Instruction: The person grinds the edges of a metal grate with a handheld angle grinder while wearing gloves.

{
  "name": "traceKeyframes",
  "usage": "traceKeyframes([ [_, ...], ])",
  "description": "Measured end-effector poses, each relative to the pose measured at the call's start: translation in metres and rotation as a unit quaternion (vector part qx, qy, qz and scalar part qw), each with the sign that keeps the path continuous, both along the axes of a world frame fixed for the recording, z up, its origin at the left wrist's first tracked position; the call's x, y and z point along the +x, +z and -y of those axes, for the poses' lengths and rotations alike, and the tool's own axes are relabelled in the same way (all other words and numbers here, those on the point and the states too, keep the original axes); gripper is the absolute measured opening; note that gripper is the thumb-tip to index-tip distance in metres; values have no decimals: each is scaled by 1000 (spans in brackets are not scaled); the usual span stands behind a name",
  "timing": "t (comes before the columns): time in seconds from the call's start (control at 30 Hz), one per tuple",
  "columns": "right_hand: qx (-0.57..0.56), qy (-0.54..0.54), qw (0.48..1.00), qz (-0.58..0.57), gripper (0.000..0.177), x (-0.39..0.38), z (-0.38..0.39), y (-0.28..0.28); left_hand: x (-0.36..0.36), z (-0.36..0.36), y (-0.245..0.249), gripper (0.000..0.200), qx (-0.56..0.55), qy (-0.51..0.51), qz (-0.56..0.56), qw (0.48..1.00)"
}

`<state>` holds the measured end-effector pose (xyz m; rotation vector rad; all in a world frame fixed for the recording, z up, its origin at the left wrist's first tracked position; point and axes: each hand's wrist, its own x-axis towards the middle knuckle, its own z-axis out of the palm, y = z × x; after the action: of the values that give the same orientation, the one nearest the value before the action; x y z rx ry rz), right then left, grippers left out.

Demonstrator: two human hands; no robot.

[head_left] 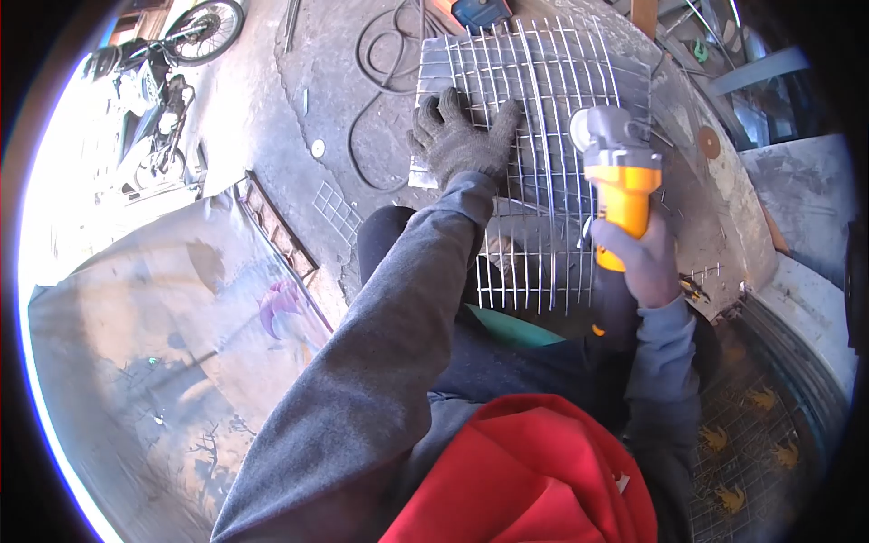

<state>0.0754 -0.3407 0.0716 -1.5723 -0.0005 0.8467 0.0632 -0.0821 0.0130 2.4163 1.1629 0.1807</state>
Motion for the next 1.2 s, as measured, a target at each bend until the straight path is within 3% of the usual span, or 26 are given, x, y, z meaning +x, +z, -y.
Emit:
traceKeyframes([
  [0.13,-20,28,995,94,53,-10,-12,1,-1,-1,-4,106,18,-9,1,1000],
  [0.2,-151,54,972,170,58,-11,-16,-4,1,2,-5,104,31,5,12,999],
  [0.23,-145,41,972,181,62,-13,-19,-7,1,3,-5,104,30,8,28,999],
  [0.5,-199,53,965,163,60,-4,-30,-15,2,2,-2,104,16,-2,26,1000],
  [0.67,-134,28,977,164,63,8,-25,-17,1,0,-4,104,15,-5,15,1000],
  [0.83,-214,59,949,225,63,7,-21,-14,-1,-1,-5,105,-1,-3,28,1000],
  [0.9,-215,37,962,167,60,12,-1,-23,-1,-3,-1,105,-16,1,29,999],
  [1.03,-212,88,959,164,49,9,-4,10,-3,-6,-5,103,-32,-10,39,999],
  [1.2,-208,95,955,187,49,0,-37,21,-4,-7,-21,99,10,-17,108,994],
])
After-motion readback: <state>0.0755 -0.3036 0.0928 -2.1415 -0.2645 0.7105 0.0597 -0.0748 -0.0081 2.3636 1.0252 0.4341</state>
